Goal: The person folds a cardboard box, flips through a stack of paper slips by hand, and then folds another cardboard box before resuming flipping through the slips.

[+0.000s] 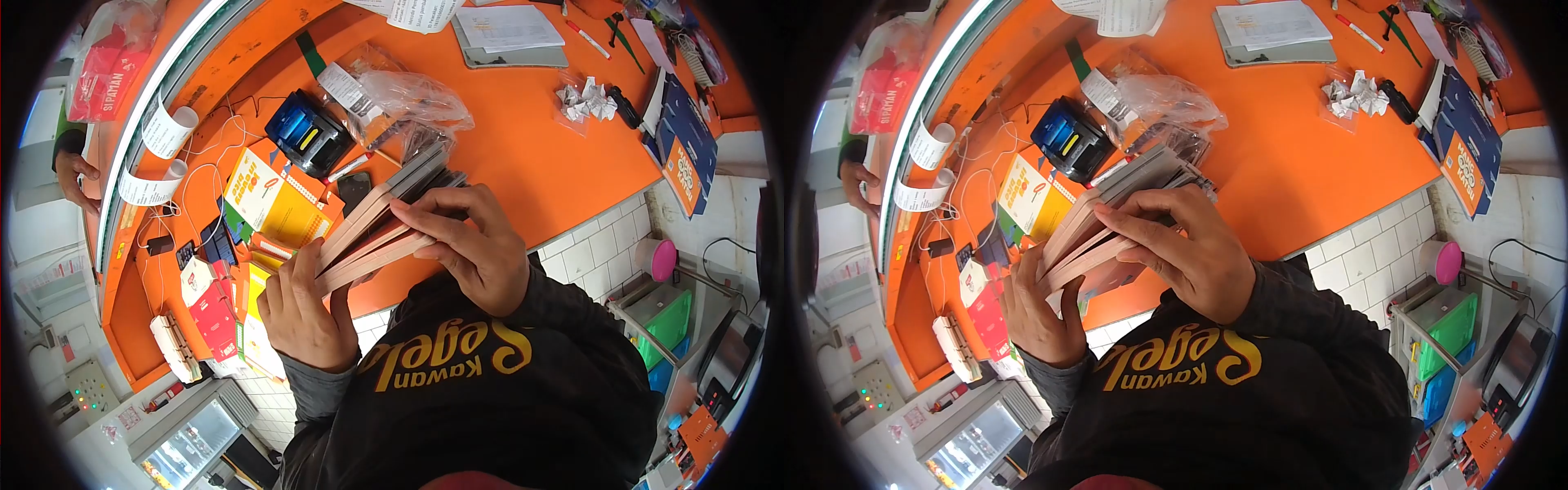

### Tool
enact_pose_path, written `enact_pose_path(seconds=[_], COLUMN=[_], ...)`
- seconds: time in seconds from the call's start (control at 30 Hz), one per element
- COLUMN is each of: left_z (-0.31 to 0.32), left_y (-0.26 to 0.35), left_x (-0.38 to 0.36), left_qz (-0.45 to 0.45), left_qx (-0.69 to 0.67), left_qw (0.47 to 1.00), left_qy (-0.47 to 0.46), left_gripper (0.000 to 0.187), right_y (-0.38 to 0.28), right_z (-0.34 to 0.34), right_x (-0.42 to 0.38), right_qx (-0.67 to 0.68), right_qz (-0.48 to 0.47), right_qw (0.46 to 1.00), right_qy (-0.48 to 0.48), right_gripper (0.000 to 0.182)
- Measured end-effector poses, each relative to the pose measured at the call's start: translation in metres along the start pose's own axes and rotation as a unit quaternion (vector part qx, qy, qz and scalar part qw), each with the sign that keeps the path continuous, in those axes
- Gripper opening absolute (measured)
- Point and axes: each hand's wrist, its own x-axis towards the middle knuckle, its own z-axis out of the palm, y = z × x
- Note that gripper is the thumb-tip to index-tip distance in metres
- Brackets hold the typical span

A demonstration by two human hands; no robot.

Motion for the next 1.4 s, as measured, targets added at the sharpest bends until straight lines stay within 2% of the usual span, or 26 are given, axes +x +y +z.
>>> enact_pose_path(seconds=[0.2, 0.33, 0.5, 0.6, 1.2, 1.33, 1.4], left_z=[0.0005, 0.0005, -0.0001, 0.001, 0.002, 0.0013, 0.0011], left_y=[-0.0001, 0.0004, 0.0006, 0.0, 0.0001, 0.0002, 0.0], left_x=[-0.0003, -0.0002, -0.0004, -0.0003, -0.0004, -0.0006, -0.0002], left_qz=[0.0, 0.0, -0.001, 0.003, 0.001, 0.001, 0.003], left_qx=[-0.004, -0.004, -0.001, -0.001, 0.0, 0.001, -0.001], left_qw=[1.0, 1.0, 1.0, 1.0, 1.0, 1.0, 1.0], left_qy=[0.002, 0.002, -0.001, 0.004, 0.008, 0.004, 0.004], left_gripper=[0.062, 0.063, 0.062, 0.062, 0.062, 0.062, 0.061], right_y=[-0.0003, -0.0017, -0.0059, -0.0014, 0.0021, 0.0015, -0.003], right_z=[0.0036, -0.0011, -0.0022, 0.0008, 0.0033, -0.0006, -0.0004], right_x=[-0.0037, 0.0017, 0.0006, -0.001, -0.0028, -0.0002, 0.0024], right_qx=[0.07, 0.003, -0.006, -0.001, 0.041, 0.011, 0.023], right_qz=[0.032, 0.002, 0.029, 0.008, 0.009, -0.008, 0.024], right_qw=[0.997, 1.0, 1.0, 1.0, 0.999, 1.0, 0.999], right_qy=[0.025, 0.004, -0.007, 0.006, 0.028, 0.004, 0.011], right_gripper=[0.034, 0.031, 0.04, 0.042, 0.035, 0.038, 0.041])
